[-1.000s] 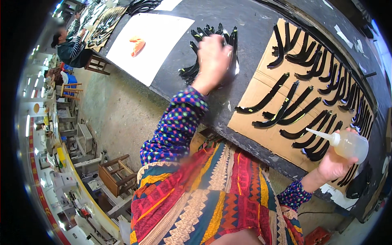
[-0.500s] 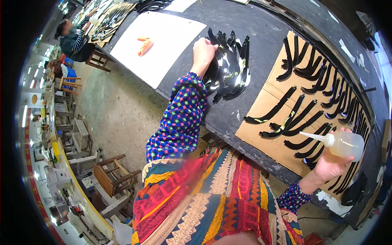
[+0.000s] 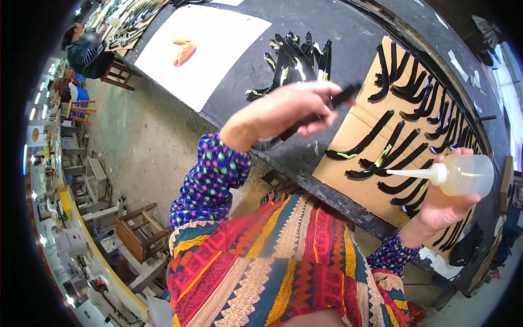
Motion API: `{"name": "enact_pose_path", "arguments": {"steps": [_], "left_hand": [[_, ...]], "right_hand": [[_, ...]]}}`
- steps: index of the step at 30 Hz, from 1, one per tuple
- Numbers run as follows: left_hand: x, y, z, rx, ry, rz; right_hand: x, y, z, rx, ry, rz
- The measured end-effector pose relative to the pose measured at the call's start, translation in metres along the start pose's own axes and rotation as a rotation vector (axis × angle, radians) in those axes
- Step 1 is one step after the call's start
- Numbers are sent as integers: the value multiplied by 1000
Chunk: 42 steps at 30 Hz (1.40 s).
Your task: Apply glue to small black shoe components from a squeeze bottle and place them onto a cardboard sheet for organization.
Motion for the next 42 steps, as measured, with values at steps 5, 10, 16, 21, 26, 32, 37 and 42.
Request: {"name": "enact_pose_path", "arguments": {"steps": [5,10,16,21,26,32,37,42], "left_hand": [[-30,-22,16,69,207,-102],[-26,-21,29,147,184,-215],[-25,-19,34,161,170,-255],[-25,-20,35,153,199,-251],[-23,-23,33,138,161,-302],[-22,-21,33,149,179,-239],[-21,-23,31,131,163,-251],[-23,-21,31,145,179,-196]], "right_hand": [[1,-28,-5,-50,33,158],[-5,-44,-7,-99,126,300],[-5,-56,-3,-139,147,395],[-1,-59,0,-158,133,455],[3,-61,0,-163,114,458],[3,-51,-3,-219,96,345],[4,-55,-4,-214,94,330],[3,-49,-3,-216,95,338]]}}
Point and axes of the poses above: each hand's wrist, its own z-axis away from the middle knuckle, its own y-axis out of the back of the hand, x = y × z, the point moved 10 cm from there along -z, towards the middle knuckle, and after that the axes turned 7 degrees about y, right-handed, at the moved point
